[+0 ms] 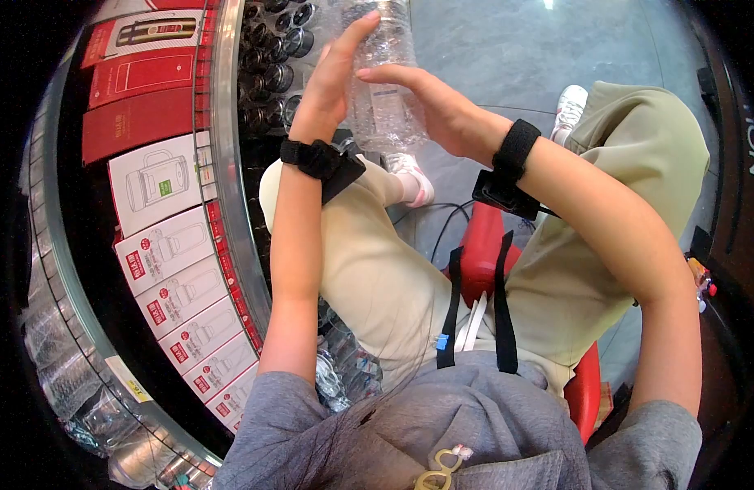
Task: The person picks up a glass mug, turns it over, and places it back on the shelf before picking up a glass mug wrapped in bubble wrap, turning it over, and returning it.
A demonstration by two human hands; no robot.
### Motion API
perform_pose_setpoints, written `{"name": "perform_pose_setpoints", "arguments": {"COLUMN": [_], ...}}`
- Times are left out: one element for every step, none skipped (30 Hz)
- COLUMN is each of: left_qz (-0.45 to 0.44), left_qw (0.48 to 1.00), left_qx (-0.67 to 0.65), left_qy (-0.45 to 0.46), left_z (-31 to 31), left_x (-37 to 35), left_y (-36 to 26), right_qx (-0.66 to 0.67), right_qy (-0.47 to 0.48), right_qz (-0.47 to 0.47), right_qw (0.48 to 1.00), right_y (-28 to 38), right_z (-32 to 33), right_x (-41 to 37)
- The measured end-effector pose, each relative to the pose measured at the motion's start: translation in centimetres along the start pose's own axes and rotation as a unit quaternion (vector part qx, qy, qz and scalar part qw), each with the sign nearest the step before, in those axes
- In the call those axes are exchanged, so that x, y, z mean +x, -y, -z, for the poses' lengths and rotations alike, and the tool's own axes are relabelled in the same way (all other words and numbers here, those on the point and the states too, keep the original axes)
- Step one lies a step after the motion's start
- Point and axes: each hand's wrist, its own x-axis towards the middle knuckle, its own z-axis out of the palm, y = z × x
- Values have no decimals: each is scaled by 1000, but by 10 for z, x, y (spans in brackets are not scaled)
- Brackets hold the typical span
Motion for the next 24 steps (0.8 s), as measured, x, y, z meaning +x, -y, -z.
{"name": "perform_pose_setpoints", "arguments": {"left_qz": [-3,-6,-4,-2,0,1,1,1,1,0,0,1,2,3,1,0,-2,0,3,5,0,-6,-12,-5], "left_qw": [1000,1000,1000,1000,1000,1000,1000,1000,1000,1000,1000,1000,1000,1000,1000,1000,1000,1000,1000,1000,1000,999,999,999], "left_qx": [2,3,5,7,10,10,11,12,14,17,19,16,13,9,11,12,13,14,16,17,25,33,41,39], "left_qy": [2,4,10,16,22,18,15,12,9,6,2,5,7,10,11,13,14,14,14,14,1,-13,-26,-15], "left_z": [0,-1,-2,-2,-3,-2,-1,-1,0,1,1,2,2,2,2,1,1,1,1,1,2,2,1,1], "left_x": [0,-2,-3,-5,-5,-5,-3,-3,-2,-2,-2,-2,-1,-1,-1,-2,-2,-2,-2,-2,-1,0,0,0], "left_y": [0,-1,-3,-5,-6,-5,-3,-2,-1,0,1,2,3,3,2,2,1,1,1,1,3,6,6,5], "right_qx": [1,1,2,2,2,2,1,0,-1,1,4,6,6,6,6,8,10,12,11,10,9,7,4,2], "right_qy": [-3,-6,-9,-10,-10,-11,-15,-19,-23,-18,-12,-6,-5,-5,-4,-1,2,5,4,4,3,-1,-7,-12], "right_qz": [-1,-1,-2,-5,-8,-10,-14,-17,-21,-17,-13,-9,-7,-5,-3,-2,-1,-1,-4,-7,-11,-10,-10,-9], "right_qw": [1000,1000,1000,1000,1000,1000,1000,1000,1000,1000,1000,1000,1000,1000,1000,1000,1000,1000,1000,1000,1000,1000,1000,1000], "right_y": [0,-1,-2,-2,-2,-2,-2,-2,-2,-2,-2,-3,-3,-4,-4,-4,-5,-5,-5,-4,-4,-4,-4,-3], "right_z": [0,0,0,1,1,1,1,1,0,1,2,2,3,3,3,3,4,4,5,5,5,4,2,1], "right_x": [0,1,1,1,2,2,2,2,2,2,1,1,1,1,1,1,1,1,2,2,2,2,1,0]}}
